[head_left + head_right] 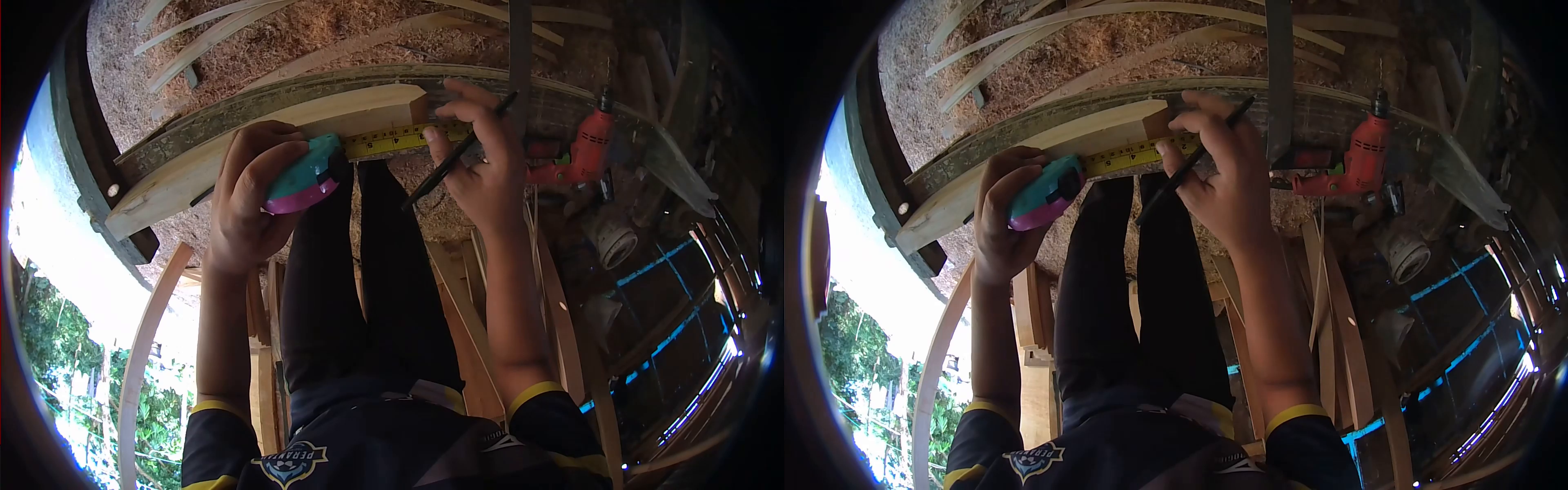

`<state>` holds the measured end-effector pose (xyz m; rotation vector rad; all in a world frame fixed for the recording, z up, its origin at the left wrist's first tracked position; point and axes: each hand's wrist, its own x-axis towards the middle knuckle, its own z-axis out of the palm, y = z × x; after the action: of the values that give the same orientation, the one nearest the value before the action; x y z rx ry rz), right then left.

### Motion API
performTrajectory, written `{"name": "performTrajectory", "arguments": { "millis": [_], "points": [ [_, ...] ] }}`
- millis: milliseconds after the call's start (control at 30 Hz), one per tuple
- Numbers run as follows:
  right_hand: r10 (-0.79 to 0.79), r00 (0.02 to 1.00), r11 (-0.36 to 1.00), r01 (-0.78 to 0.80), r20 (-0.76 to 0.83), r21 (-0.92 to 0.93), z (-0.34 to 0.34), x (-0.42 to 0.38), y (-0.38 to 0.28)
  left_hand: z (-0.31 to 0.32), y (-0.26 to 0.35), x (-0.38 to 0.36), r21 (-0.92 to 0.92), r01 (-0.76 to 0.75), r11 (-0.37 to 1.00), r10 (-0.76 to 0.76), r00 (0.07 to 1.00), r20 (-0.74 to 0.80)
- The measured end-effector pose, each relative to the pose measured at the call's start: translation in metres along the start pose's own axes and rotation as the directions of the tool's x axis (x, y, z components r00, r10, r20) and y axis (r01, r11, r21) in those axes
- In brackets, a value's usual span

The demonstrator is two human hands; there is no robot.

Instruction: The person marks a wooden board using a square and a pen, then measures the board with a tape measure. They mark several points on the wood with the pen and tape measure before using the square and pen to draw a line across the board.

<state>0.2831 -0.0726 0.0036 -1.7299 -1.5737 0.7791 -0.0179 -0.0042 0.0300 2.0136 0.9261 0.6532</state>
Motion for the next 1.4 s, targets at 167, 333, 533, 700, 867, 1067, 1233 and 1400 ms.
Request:
{"name": "performTrajectory", "arguments": {
  "millis": [167,333,533,700,867,1067,1233,1400],
  "points": [
    [-0.046,0.998,0.984,0.039,-0.04,-0.171,0.006,0.004,-0.008,-0.001,-0.001,0.002,-0.009,-0.007,1.0,0.007,1.0,0.005],
    [-0.039,0.998,0.989,0.032,-0.042,-0.146,0.011,0.009,-0.01,-0.001,0.001,0.004,0.005,-0.014,1.0,0.014,1.0,-0.004],
    [-0.033,0.999,0.985,0.029,-0.018,-0.168,0.008,0.012,-0.016,0.0,0.0,0.004,0.012,-0.024,1.0,0.024,1.0,-0.008],
    [-0.041,0.999,0.986,0.038,-0.018,-0.16,0.008,0.012,-0.018,-0.002,0.001,0.005,0.018,-0.017,1.0,0.017,1.0,-0.006],
    [-0.043,0.999,0.988,0.042,-0.002,-0.152,0.011,0.012,-0.017,-0.002,0.001,0.005,0.013,-0.014,1.0,0.014,1.0,-0.002],
    [-0.059,0.998,0.992,0.058,0.002,-0.115,0.013,0.014,-0.011,-0.001,0.001,0.006,0.002,-0.004,1.0,0.004,1.0,-0.017],
    [-0.057,0.998,0.991,0.058,0.011,-0.123,0.012,0.019,-0.011,-0.001,-0.002,0.008,-0.012,-0.009,1.0,0.009,1.0,-0.025],
    [-0.071,0.997,0.992,0.071,0.001,-0.103,0.012,0.024,-0.011,-0.004,-0.005,0.011,-0.012,-0.006,1.0,0.006,1.0,-0.026]
  ]
}}
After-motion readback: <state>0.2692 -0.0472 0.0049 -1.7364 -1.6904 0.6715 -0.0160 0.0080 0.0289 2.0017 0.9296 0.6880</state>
